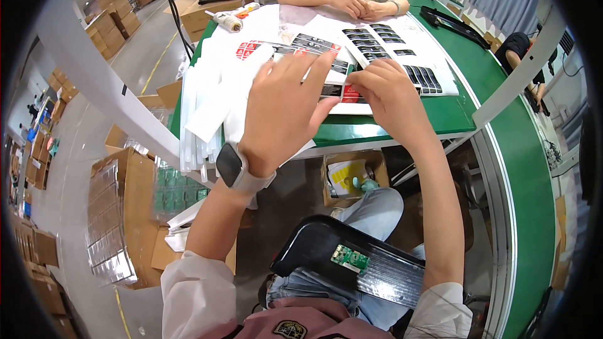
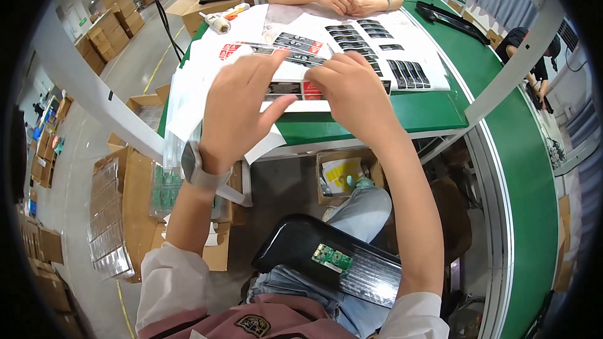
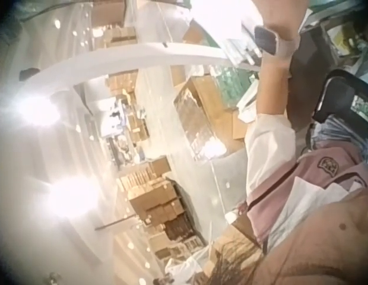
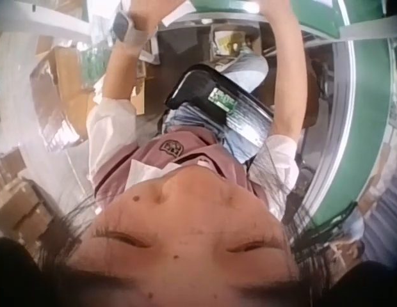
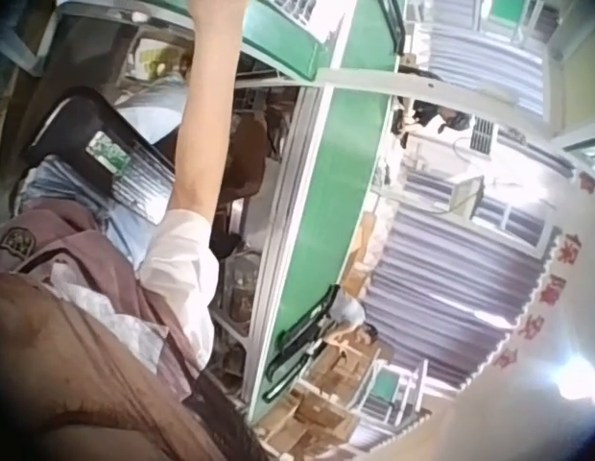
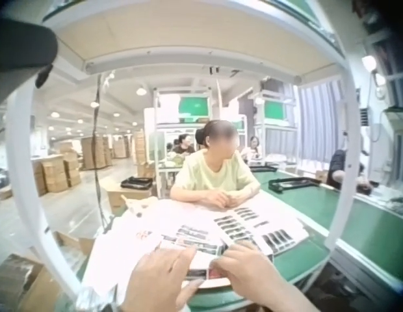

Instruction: Manually applying identification and warning labels to manufactured plastic components on an assembly line.

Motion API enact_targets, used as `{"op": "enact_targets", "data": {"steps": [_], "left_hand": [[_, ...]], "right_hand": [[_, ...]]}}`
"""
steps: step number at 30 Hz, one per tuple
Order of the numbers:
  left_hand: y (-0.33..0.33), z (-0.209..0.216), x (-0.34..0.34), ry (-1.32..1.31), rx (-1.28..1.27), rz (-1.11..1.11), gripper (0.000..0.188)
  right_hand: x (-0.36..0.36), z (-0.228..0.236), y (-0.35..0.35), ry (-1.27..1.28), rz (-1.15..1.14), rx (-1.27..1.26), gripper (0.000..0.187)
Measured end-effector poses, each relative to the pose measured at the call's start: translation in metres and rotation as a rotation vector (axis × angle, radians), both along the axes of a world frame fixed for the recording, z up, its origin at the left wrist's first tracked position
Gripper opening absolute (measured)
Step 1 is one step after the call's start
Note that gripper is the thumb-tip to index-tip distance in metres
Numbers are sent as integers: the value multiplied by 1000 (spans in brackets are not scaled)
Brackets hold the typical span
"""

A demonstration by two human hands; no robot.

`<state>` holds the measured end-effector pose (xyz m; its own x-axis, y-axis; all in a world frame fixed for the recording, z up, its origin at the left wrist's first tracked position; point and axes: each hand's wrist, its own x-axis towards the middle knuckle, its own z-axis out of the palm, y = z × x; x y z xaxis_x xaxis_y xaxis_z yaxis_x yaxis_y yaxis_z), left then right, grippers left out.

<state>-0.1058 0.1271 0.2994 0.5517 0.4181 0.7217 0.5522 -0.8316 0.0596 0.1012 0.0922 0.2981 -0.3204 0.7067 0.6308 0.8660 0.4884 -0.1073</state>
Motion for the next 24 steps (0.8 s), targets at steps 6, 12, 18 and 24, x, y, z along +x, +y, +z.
{"op": "enact_targets", "data": {"steps": [6,12,18,24], "left_hand": [[28,2,16,-209,-958,-405,22],[5,-3,29,-620,-1467,-715,24],[2,-6,34,-568,-1566,-756,23],[1,-9,37,-507,-1591,-681,20]], "right_hand": [[-21,11,-35,-12,-151,478,21],[-15,-12,-50,196,-109,351,32],[-8,-14,-57,172,-133,357,30],[-1,-19,-59,148,-123,338,27]]}}
